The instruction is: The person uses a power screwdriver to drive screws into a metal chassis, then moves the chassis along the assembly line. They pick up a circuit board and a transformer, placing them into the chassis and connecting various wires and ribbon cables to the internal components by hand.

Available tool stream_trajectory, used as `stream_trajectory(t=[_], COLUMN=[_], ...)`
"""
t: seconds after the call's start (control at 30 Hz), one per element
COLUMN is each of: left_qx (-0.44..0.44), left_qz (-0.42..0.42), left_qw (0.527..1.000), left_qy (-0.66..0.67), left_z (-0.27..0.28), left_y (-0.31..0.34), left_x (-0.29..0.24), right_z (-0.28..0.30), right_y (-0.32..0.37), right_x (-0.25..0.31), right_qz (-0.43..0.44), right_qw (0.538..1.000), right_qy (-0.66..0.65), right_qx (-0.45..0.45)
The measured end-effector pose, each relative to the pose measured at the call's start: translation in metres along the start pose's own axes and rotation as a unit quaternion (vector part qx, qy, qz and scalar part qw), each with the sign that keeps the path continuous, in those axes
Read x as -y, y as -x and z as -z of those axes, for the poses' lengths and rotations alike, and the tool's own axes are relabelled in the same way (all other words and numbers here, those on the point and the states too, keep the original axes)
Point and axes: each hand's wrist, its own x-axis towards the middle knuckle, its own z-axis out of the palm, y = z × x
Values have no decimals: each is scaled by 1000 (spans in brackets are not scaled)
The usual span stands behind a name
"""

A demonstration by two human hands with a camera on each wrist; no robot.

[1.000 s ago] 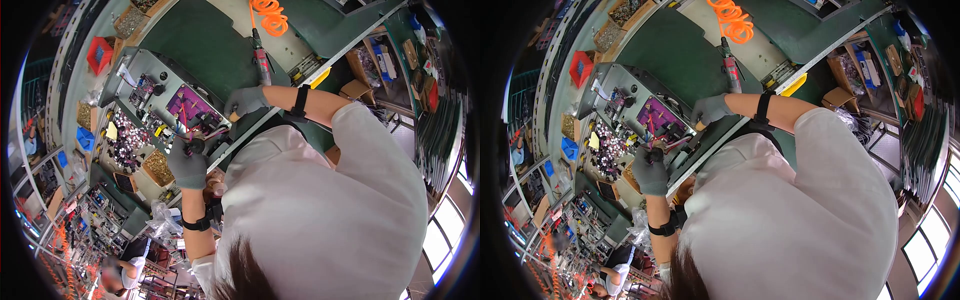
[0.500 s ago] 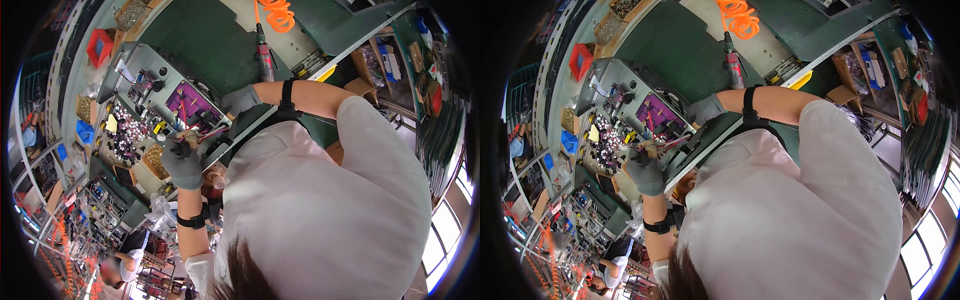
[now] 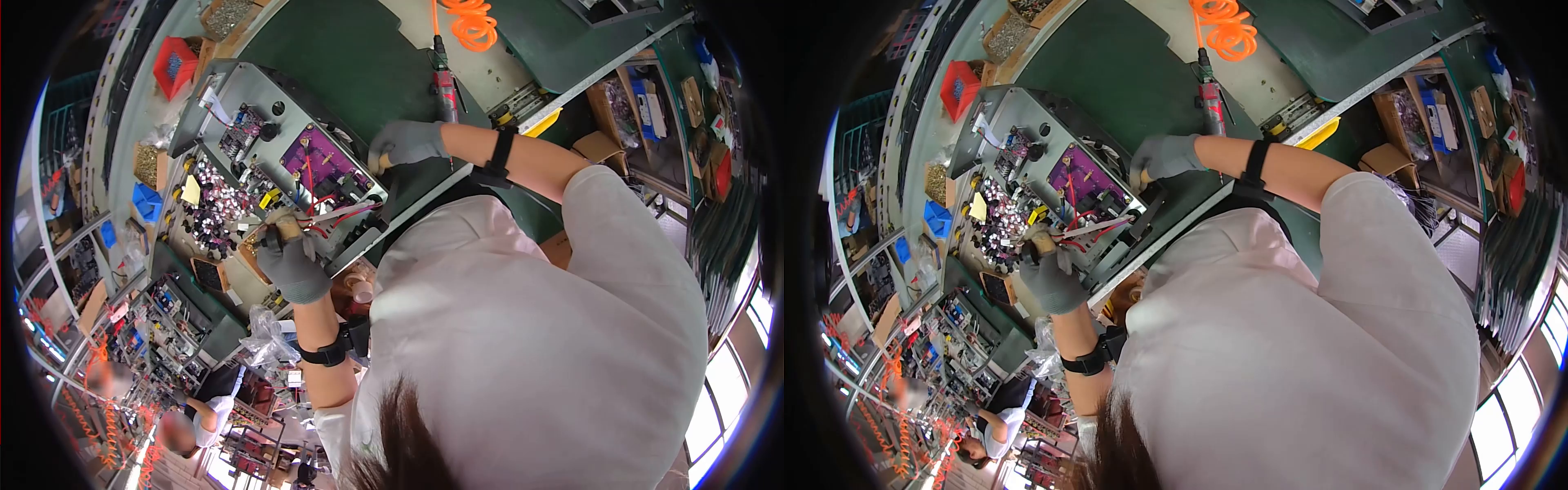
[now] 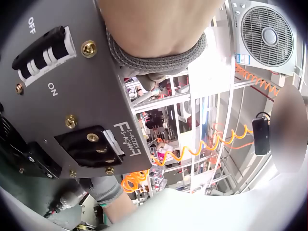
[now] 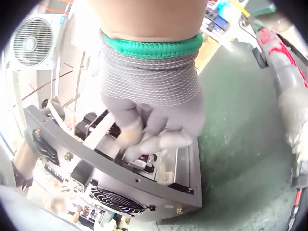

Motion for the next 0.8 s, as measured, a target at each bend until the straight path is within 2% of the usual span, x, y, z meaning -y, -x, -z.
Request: stream_trajectory(t=[0.03,0.07,0.1,0.17,0.23,0.27,0.3,0.37,0.4,0.43,0.5,0.53,0.57,0.63,0.67,0.7,0.77,0.8], left_qx=[-1,-3,16,11,2,8,15,18,24,20,47,58,52,55,32,27,-15,-11], left_qz=[6,-35,-38,-50,-52,-61,-68,-90,-107,-110,-140,-118,-119,-48,-100,-108,-35,-34], left_qw=[1000,999,998,998,997,997,997,993,989,989,969,978,979,992,989,988,994,992], left_qy=[-24,-33,-38,-42,-57,-51,-44,-69,-98,-94,-196,-161,-157,-100,-107,-104,104,117], left_z=[-1,-9,-9,-9,-5,-5,-10,-13,-12,-9,-2,-1,-1,-3,3,6,11,8], left_y=[-1,1,1,-1,-3,-3,0,-2,-2,-3,-4,-4,-1,1,-5,-7,-9,-6], left_x=[-1,-1,-3,-1,4,2,-1,-2,-3,-5,-6,-5,-6,-14,-3,-6,-13,-28], right_z=[1,1,-3,-16,-31,-38,-41,-41,-34,-37,-46,-49,-48,-43,-36,-33,-26,-26], right_y=[5,6,6,4,7,0,-6,-18,-14,-11,-10,-12,-14,-19,-19,-19,-22,-26], right_x=[14,29,44,77,121,115,107,97,110,111,108,102,101,115,132,143,160,163], right_qz=[-5,-9,-4,137,76,88,91,140,69,70,81,110,110,94,140,129,160,166], right_qw=[994,976,977,968,977,951,950,943,977,976,983,968,969,981,976,972,967,966], right_qy=[30,61,66,90,193,294,299,283,172,178,76,175,178,-53,-20,-64,17,23], right_qx=[-106,-209,-203,-192,-37,-29,-25,-107,-105,-101,-143,-141,-135,-161,-165,-187,-198,-195])
